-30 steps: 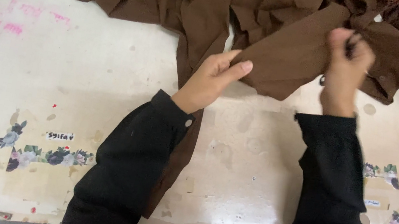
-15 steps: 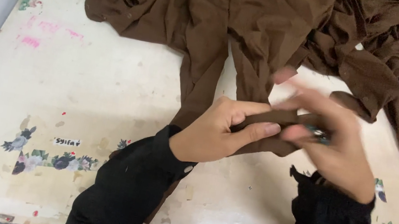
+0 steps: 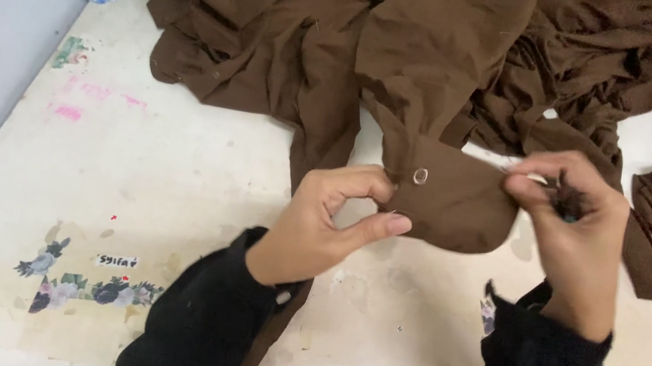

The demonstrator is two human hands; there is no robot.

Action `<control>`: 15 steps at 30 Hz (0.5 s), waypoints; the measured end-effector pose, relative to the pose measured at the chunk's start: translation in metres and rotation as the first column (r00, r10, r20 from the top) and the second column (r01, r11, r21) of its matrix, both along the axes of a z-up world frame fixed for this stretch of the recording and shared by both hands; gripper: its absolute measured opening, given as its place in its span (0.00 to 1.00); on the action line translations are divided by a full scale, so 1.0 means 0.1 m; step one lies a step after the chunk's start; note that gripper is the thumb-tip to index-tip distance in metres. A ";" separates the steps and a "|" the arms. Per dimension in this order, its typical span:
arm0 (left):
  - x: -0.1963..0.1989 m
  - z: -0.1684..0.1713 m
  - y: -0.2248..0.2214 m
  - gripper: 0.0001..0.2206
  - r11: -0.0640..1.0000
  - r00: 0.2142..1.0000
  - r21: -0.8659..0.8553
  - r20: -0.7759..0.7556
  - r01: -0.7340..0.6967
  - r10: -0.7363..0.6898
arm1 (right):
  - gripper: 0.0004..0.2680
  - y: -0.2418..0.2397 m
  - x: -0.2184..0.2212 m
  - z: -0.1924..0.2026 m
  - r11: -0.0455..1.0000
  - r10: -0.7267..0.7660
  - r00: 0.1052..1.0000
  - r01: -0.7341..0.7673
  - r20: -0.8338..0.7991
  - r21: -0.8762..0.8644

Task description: Trimming excess threads from brown garments using thread snips on a work table.

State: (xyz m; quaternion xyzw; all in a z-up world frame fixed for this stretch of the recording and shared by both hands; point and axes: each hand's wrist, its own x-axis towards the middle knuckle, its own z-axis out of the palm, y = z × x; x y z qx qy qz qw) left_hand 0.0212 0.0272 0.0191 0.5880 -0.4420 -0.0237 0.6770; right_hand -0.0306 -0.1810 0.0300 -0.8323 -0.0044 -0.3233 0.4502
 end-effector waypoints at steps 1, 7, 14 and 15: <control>-0.05 0.01 -0.02 0.05 0.998 0.998 -0.021 -0.020 -0.063 0.063 | 0.04 0.07 -0.01 0.05 0.989 -0.024 0.999 0.029 0.035 -0.146; -0.17 0.03 -0.04 0.04 0.977 0.976 -0.054 0.065 -0.206 0.209 | 0.04 0.27 -0.30 -0.05 0.971 0.035 0.969 0.025 0.245 -0.236; -0.38 0.04 -0.09 0.05 0.975 0.939 -0.101 0.264 -0.198 0.219 | 0.11 0.62 -0.46 0.03 0.886 0.130 0.943 0.029 0.307 -0.462; -0.41 0.03 -0.10 0.06 0.974 0.925 -0.105 0.307 -0.202 0.225 | 0.10 0.65 -0.48 0.02 0.898 0.136 0.943 0.012 0.303 -0.440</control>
